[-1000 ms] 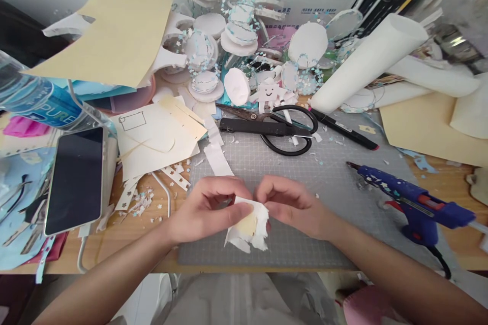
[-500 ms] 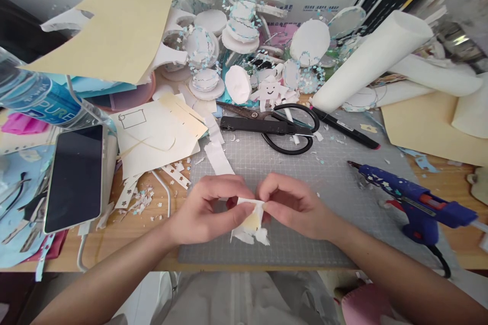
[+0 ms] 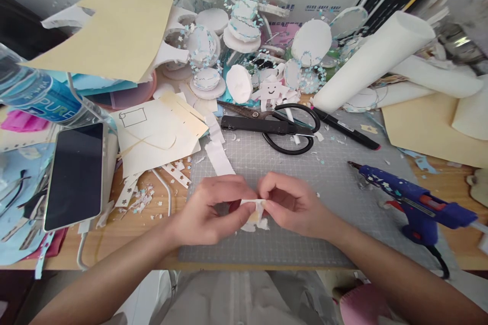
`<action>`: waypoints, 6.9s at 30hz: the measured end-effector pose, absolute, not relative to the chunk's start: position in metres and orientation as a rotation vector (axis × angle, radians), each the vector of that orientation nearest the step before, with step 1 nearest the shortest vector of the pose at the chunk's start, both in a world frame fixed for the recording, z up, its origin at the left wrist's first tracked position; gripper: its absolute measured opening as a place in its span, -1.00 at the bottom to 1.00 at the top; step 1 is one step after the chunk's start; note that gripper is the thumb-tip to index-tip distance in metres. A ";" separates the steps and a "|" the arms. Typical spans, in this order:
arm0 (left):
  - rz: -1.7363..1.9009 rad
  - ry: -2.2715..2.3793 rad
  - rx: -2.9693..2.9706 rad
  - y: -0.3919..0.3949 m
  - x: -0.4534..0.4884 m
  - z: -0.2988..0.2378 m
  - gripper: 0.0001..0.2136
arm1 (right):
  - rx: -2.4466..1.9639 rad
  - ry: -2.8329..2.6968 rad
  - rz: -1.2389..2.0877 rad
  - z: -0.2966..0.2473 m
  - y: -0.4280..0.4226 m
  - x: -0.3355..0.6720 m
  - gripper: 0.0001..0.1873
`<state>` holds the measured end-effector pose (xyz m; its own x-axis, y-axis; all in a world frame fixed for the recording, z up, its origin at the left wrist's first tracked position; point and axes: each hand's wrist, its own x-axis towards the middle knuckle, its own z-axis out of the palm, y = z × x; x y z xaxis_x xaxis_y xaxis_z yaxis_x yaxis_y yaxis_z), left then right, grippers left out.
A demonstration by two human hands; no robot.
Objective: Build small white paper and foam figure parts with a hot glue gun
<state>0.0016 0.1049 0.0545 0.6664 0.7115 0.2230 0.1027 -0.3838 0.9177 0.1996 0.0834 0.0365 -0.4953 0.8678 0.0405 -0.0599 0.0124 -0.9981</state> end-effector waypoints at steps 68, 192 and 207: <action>0.736 0.862 1.600 0.105 0.007 0.049 -0.76 | -0.859 -2.018 1.353 0.037 0.087 0.202 -0.61; 0.778 1.065 2.761 0.012 0.025 0.016 -0.65 | -1.886 -1.964 -0.188 0.039 -0.017 0.270 -0.85; 0.782 1.047 2.771 0.011 0.026 0.015 -0.65 | -1.889 -2.082 -0.264 0.037 -0.011 0.265 -0.90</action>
<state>0.0255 0.0114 0.0147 0.6368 0.6371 0.4343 0.5974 -0.7637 0.2445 0.2648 -0.0106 0.0367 -0.0776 0.9326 0.3526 0.9911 0.1106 -0.0744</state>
